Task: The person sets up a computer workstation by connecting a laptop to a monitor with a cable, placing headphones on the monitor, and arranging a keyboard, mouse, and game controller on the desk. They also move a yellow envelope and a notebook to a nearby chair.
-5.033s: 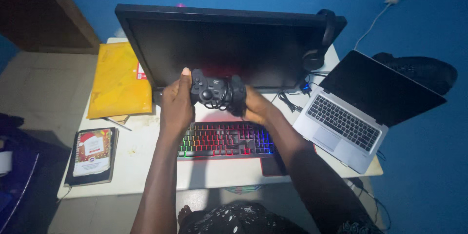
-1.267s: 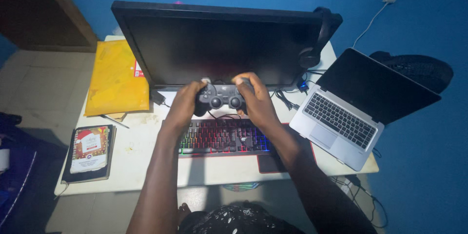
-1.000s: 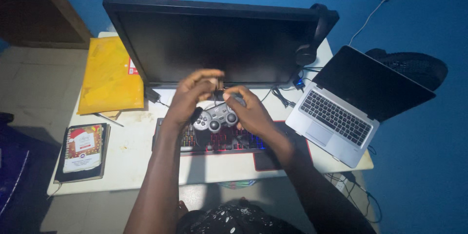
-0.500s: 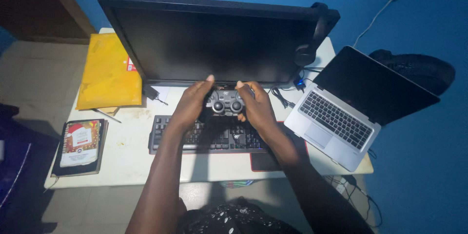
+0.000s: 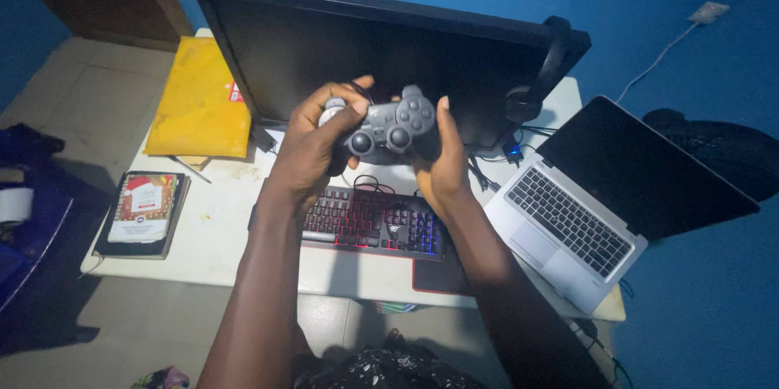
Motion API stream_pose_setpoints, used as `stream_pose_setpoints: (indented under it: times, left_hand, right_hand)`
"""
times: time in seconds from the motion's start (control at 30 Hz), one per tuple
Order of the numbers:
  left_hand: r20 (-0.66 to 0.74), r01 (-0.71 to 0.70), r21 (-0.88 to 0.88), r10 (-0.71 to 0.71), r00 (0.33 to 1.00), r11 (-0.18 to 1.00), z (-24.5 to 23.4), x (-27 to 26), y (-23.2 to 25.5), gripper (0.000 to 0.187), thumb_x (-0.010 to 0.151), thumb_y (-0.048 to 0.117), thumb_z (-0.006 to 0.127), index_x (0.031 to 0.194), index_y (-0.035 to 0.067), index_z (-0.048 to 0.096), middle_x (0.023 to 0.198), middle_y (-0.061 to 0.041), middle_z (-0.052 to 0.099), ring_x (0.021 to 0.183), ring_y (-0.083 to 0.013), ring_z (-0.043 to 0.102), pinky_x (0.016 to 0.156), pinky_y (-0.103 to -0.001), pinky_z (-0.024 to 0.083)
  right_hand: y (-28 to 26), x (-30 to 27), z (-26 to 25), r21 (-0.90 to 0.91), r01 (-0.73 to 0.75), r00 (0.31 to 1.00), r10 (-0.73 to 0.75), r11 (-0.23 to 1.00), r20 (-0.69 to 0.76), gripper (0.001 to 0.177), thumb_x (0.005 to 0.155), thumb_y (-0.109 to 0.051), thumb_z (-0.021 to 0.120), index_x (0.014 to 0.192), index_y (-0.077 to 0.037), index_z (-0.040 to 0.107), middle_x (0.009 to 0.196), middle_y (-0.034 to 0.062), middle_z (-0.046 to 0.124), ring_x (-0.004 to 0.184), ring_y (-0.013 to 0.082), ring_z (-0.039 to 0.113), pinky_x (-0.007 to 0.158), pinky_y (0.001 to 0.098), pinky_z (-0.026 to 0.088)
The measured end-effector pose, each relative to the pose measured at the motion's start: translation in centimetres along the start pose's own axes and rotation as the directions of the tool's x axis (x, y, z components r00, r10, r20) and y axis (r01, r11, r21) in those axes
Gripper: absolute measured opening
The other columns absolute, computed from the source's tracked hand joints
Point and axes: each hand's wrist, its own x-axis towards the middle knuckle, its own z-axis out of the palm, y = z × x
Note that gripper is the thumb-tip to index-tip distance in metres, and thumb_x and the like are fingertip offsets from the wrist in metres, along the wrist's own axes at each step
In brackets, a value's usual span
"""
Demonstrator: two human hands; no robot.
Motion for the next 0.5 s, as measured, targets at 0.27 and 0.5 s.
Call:
stream_pose_setpoints:
  times: [0.27, 0.5]
  left_hand:
    - [0.074, -0.057, -0.251, 0.078, 0.994, 0.966, -1.7, 0.2, 1.6, 0.008, 0.08, 0.012, 0.057, 0.084, 0.004, 0.057, 0.126, -0.013, 0.046, 0.071, -0.0104, 0.06, 0.043, -0.018, 0.046]
    - [-0.08, 0.148, 0.075, -0.142, 0.987, 0.986, -8.6, 0.6, 0.7, 0.009, 0.08, 0.014, 0.054, 0.084, 0.007, 0.058, 0.072, -0.006, 0.059, 0.052, -0.0085, 0.056, 0.039, -0.02, 0.043]
  right_hand:
    - [7.2, 3.4, -0.1, -0.162, 0.072, 0.989, -0.049, 0.984, 0.142, 0.027, 0.09, -0.025, 0.052, 0.108, -0.006, 0.052, 0.1, 0.0078, 0.056, 0.089, 0.0173, 0.053, 0.078, 0.0339, 0.044]
    - [5.4, 5.6, -1.2, -0.742, -0.182, 0.975, 0.021, 0.646, -0.221, 0.023, 0.085, -0.025, 0.052, 0.084, -0.006, 0.063, 0.078, 0.0025, 0.063, 0.058, 0.0097, 0.047, 0.054, 0.0238, 0.039]
